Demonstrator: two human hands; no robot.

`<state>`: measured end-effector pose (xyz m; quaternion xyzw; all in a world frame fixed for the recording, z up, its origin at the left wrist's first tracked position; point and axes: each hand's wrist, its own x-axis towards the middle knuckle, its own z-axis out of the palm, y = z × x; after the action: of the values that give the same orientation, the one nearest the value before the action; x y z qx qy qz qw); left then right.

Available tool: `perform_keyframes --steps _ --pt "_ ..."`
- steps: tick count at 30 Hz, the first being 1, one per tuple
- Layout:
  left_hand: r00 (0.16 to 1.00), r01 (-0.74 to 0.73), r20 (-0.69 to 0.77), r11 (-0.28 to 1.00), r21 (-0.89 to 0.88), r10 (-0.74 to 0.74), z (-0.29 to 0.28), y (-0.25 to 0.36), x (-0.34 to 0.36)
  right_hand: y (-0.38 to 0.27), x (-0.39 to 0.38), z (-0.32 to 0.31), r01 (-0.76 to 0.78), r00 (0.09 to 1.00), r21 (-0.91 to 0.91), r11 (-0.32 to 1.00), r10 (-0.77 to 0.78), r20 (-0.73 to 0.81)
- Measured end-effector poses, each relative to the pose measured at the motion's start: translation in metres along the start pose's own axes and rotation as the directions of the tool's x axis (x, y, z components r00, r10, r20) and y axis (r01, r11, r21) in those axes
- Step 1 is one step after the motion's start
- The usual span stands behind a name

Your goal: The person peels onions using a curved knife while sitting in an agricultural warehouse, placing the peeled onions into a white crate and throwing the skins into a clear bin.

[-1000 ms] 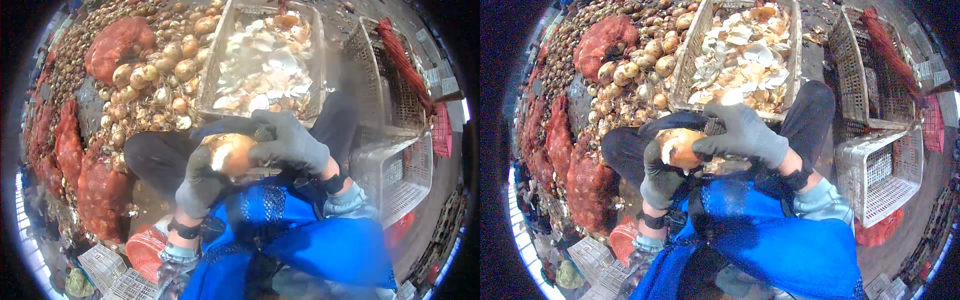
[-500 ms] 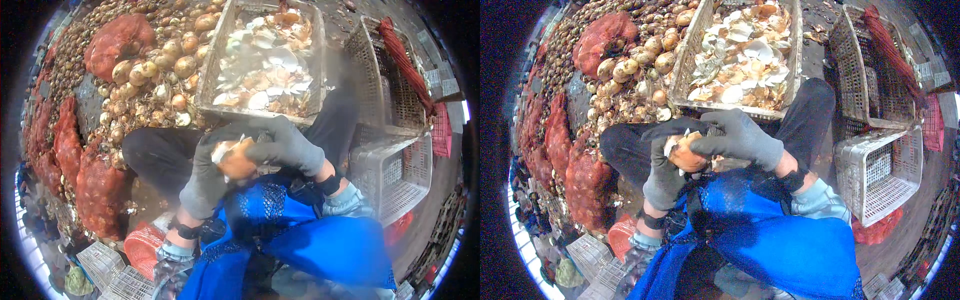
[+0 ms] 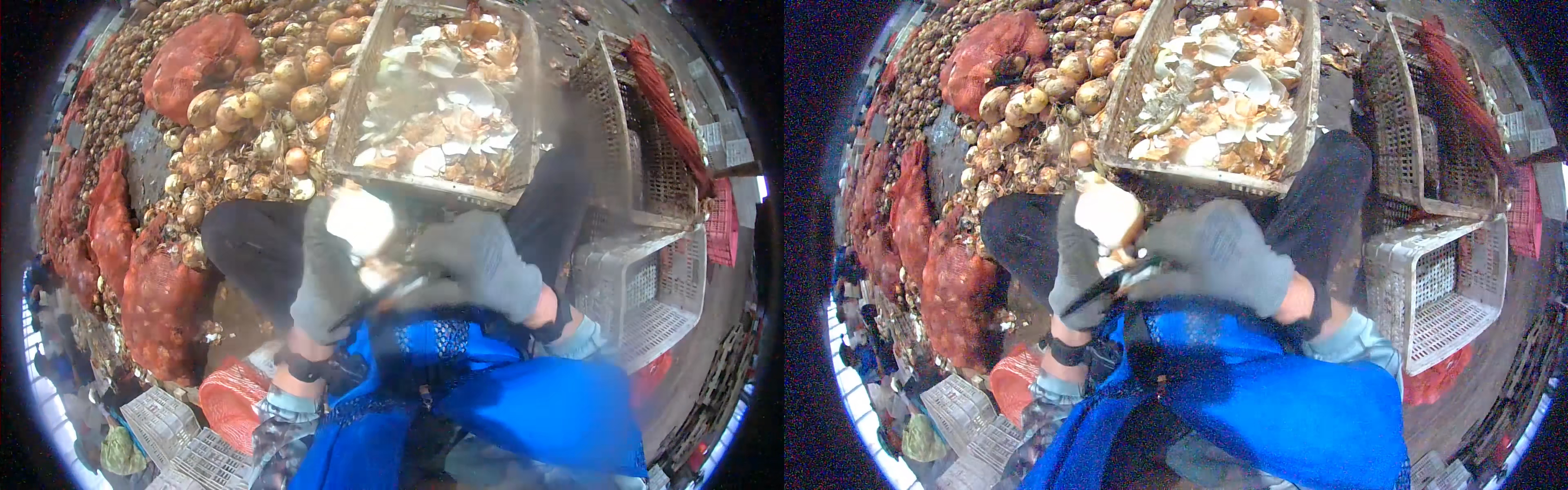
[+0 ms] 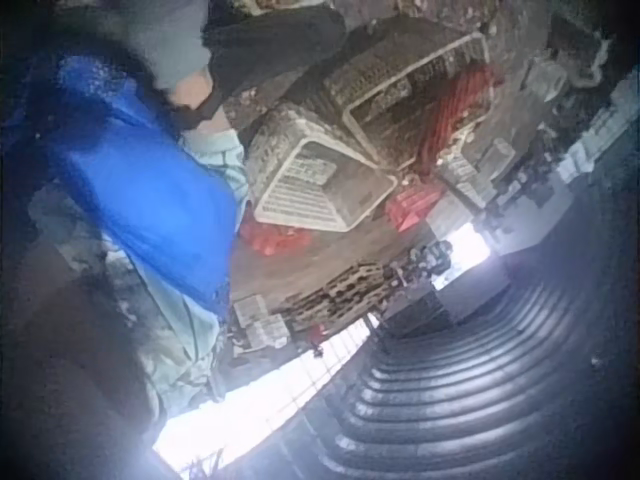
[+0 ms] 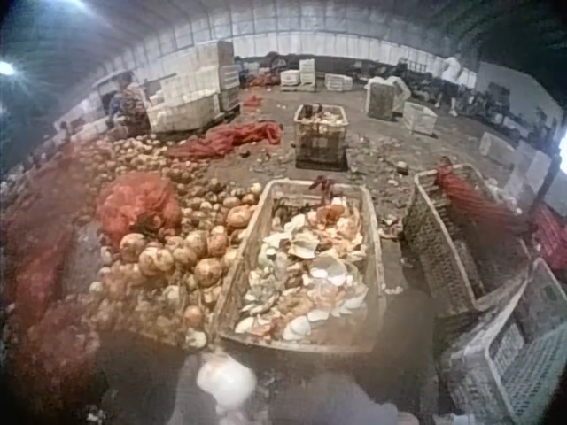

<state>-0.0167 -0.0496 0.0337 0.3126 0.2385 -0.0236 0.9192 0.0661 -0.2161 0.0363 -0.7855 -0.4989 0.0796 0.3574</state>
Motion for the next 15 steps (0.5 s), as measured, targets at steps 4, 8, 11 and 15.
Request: perform_keyframes --steps 4,8,11,15 --pt "0.998 0.027 0.065 0.982 -0.185 -0.015 -0.048 0.004 0.029 -0.002 -0.003 0.001 0.114 0.987 0.027 0.993 -0.116 0.109" --pt "0.878 -0.339 -0.142 0.802 0.492 0.458 -0.042 -0.01 0.029 0.024 0.012 -0.031 -0.51 0.859 -0.117 0.852 0.499 -0.115" --pt "0.817 -0.459 -0.057 0.707 0.538 0.573 -0.034 -0.004 0.04 0.052 0.021 -0.039 -0.641 0.691 0.038 0.767 0.597 -0.407" --pt "0.956 -0.281 0.053 0.951 -0.126 0.29 -0.014 0.004 0.036 0.02 0.021 -0.008 -0.497 0.747 0.718 0.487 0.661 0.069"
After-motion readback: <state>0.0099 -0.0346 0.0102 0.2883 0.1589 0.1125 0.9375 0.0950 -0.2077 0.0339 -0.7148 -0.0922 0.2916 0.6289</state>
